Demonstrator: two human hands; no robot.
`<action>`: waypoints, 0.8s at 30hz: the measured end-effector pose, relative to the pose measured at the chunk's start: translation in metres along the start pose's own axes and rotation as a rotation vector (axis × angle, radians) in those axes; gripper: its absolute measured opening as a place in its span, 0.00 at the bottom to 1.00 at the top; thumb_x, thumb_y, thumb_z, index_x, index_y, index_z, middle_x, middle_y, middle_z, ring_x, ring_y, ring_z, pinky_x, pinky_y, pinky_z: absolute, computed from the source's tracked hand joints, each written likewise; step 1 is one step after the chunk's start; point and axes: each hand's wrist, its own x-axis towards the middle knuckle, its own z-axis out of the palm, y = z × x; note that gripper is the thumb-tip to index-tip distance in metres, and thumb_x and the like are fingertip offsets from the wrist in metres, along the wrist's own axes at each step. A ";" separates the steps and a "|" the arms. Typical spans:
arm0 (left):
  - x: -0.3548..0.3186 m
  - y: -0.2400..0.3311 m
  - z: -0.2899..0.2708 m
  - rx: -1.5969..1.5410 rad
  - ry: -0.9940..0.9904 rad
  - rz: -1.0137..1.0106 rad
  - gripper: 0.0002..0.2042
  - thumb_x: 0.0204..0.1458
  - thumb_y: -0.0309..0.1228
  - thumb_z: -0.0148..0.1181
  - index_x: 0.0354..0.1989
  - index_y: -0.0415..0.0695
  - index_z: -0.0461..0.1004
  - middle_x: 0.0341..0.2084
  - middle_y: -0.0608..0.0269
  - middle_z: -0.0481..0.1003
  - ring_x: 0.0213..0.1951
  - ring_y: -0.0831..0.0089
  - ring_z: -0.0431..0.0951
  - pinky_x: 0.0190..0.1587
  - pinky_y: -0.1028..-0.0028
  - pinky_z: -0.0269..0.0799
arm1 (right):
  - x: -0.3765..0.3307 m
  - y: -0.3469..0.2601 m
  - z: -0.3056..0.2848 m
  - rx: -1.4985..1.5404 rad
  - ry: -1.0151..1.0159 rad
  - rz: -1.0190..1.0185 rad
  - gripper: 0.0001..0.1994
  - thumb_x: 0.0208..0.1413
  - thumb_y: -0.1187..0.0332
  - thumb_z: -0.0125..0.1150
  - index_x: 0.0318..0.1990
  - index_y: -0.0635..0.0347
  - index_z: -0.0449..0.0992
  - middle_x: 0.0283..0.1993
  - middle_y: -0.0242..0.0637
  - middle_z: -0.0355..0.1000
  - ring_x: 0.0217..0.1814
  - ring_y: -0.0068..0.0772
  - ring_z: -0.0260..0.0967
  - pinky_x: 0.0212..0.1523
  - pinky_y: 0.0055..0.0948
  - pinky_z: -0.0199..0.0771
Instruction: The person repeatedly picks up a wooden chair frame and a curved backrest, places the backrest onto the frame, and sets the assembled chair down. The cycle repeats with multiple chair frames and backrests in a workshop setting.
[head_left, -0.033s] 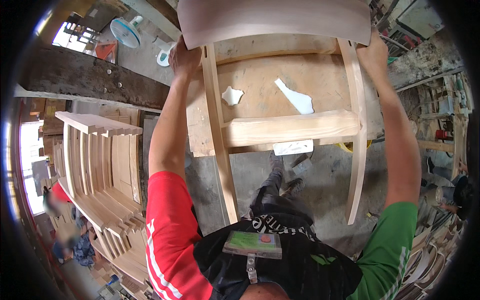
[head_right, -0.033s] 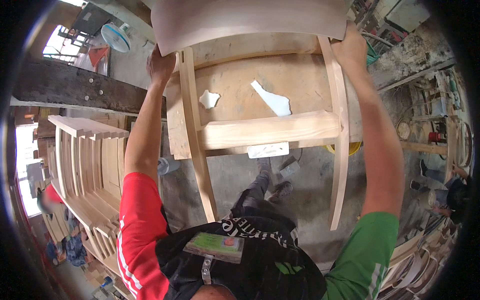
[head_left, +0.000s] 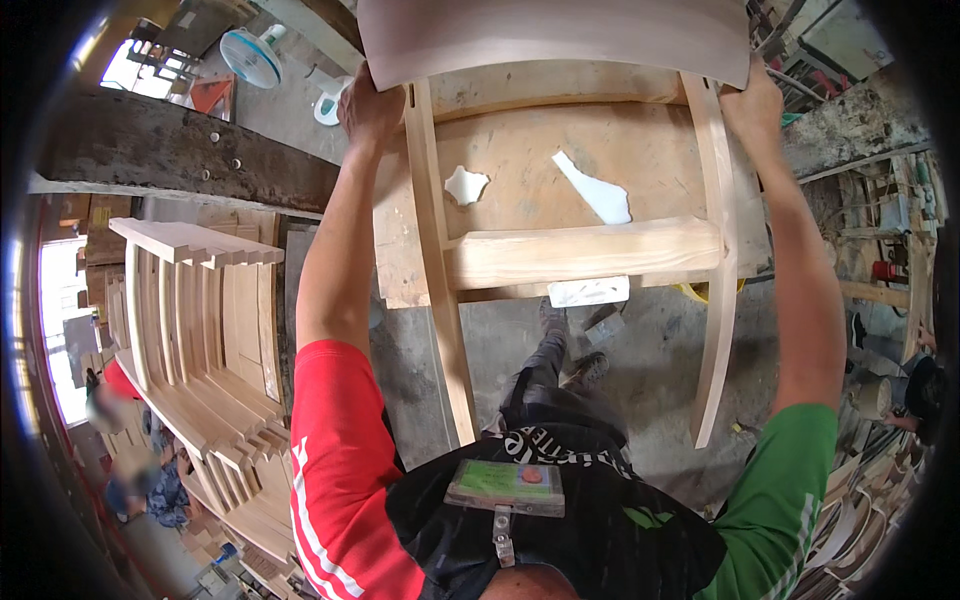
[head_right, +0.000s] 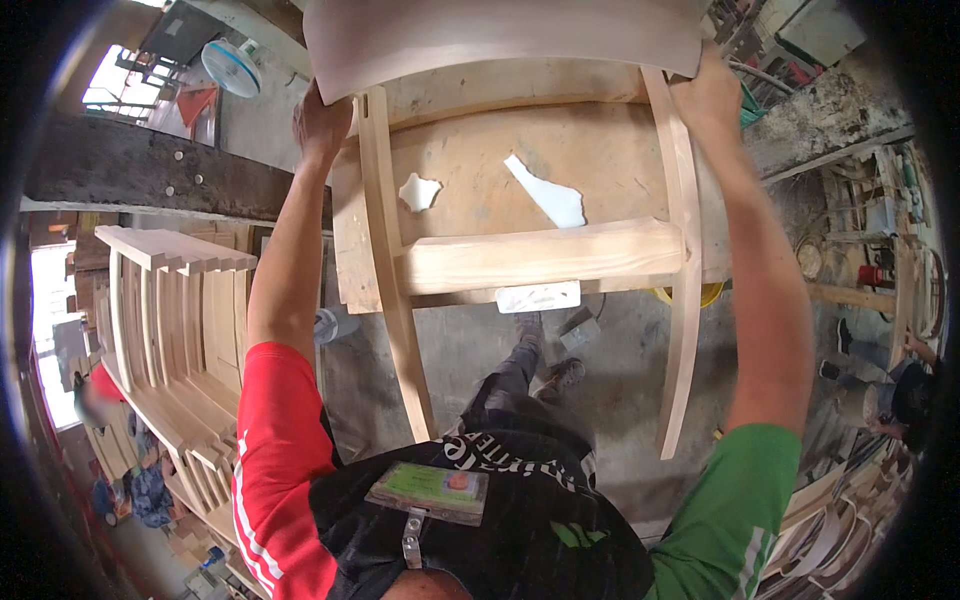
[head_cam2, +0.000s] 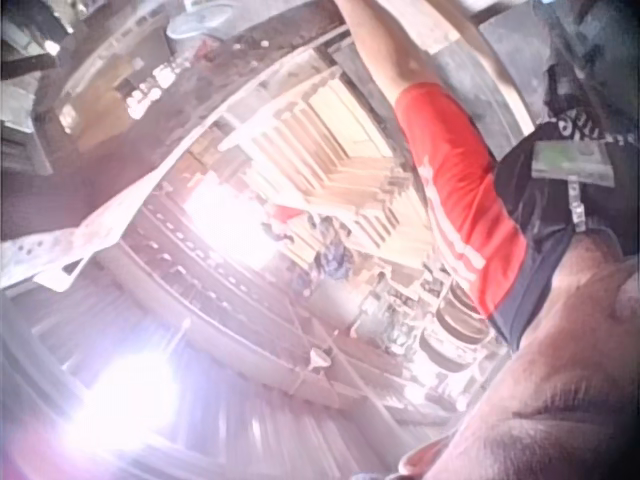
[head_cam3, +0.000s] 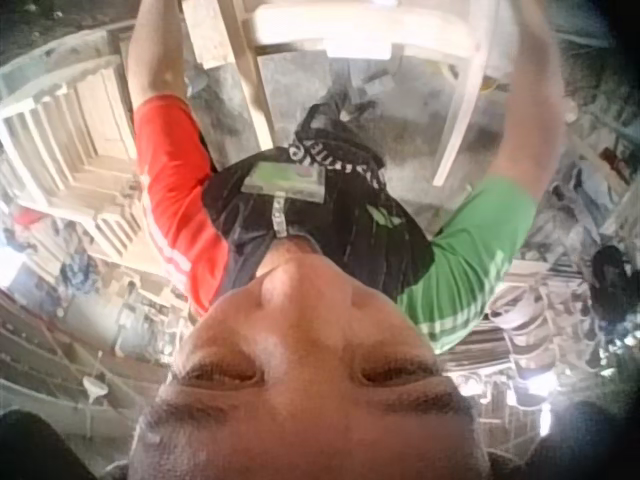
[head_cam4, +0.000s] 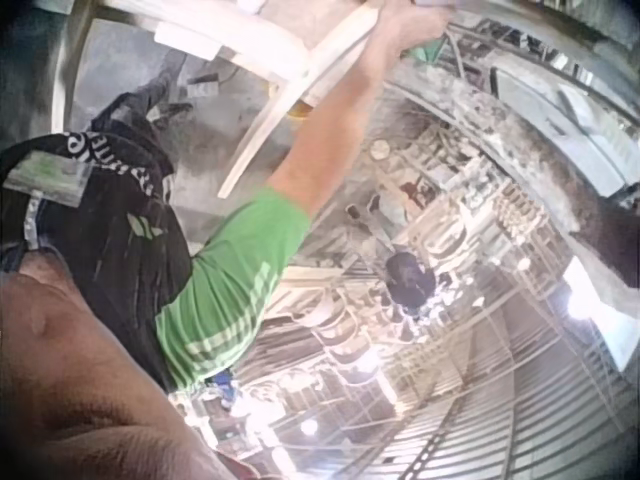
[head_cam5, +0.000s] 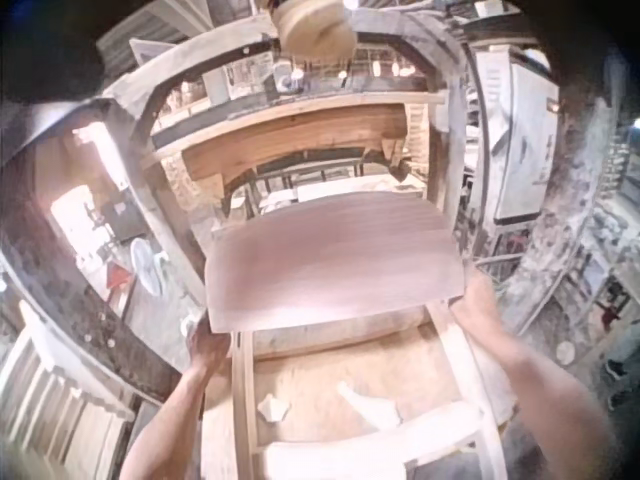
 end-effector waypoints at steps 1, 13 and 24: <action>0.000 0.003 0.001 0.001 0.003 -0.003 0.19 0.53 0.41 0.56 0.51 0.48 0.78 0.41 0.42 0.81 0.48 0.41 0.79 0.52 0.50 0.72 | 0.000 0.002 0.002 -0.011 -0.042 0.046 0.21 0.56 0.61 0.58 0.56 0.58 0.74 0.44 0.63 0.78 0.51 0.68 0.75 0.53 0.54 0.75; -0.016 0.006 -0.002 0.077 -0.005 0.067 0.20 0.53 0.41 0.55 0.51 0.46 0.78 0.42 0.42 0.82 0.49 0.40 0.80 0.53 0.49 0.73 | -0.007 0.034 0.011 0.009 -0.122 0.032 0.25 0.61 0.52 0.59 0.63 0.50 0.72 0.51 0.61 0.77 0.56 0.68 0.72 0.55 0.52 0.74; -0.028 -0.002 -0.001 0.135 -0.040 0.140 0.21 0.57 0.47 0.56 0.52 0.46 0.77 0.44 0.42 0.81 0.49 0.37 0.78 0.52 0.48 0.74 | -0.004 0.073 0.023 -0.052 -0.121 -0.042 0.30 0.60 0.45 0.59 0.66 0.49 0.71 0.55 0.59 0.76 0.59 0.67 0.72 0.58 0.51 0.73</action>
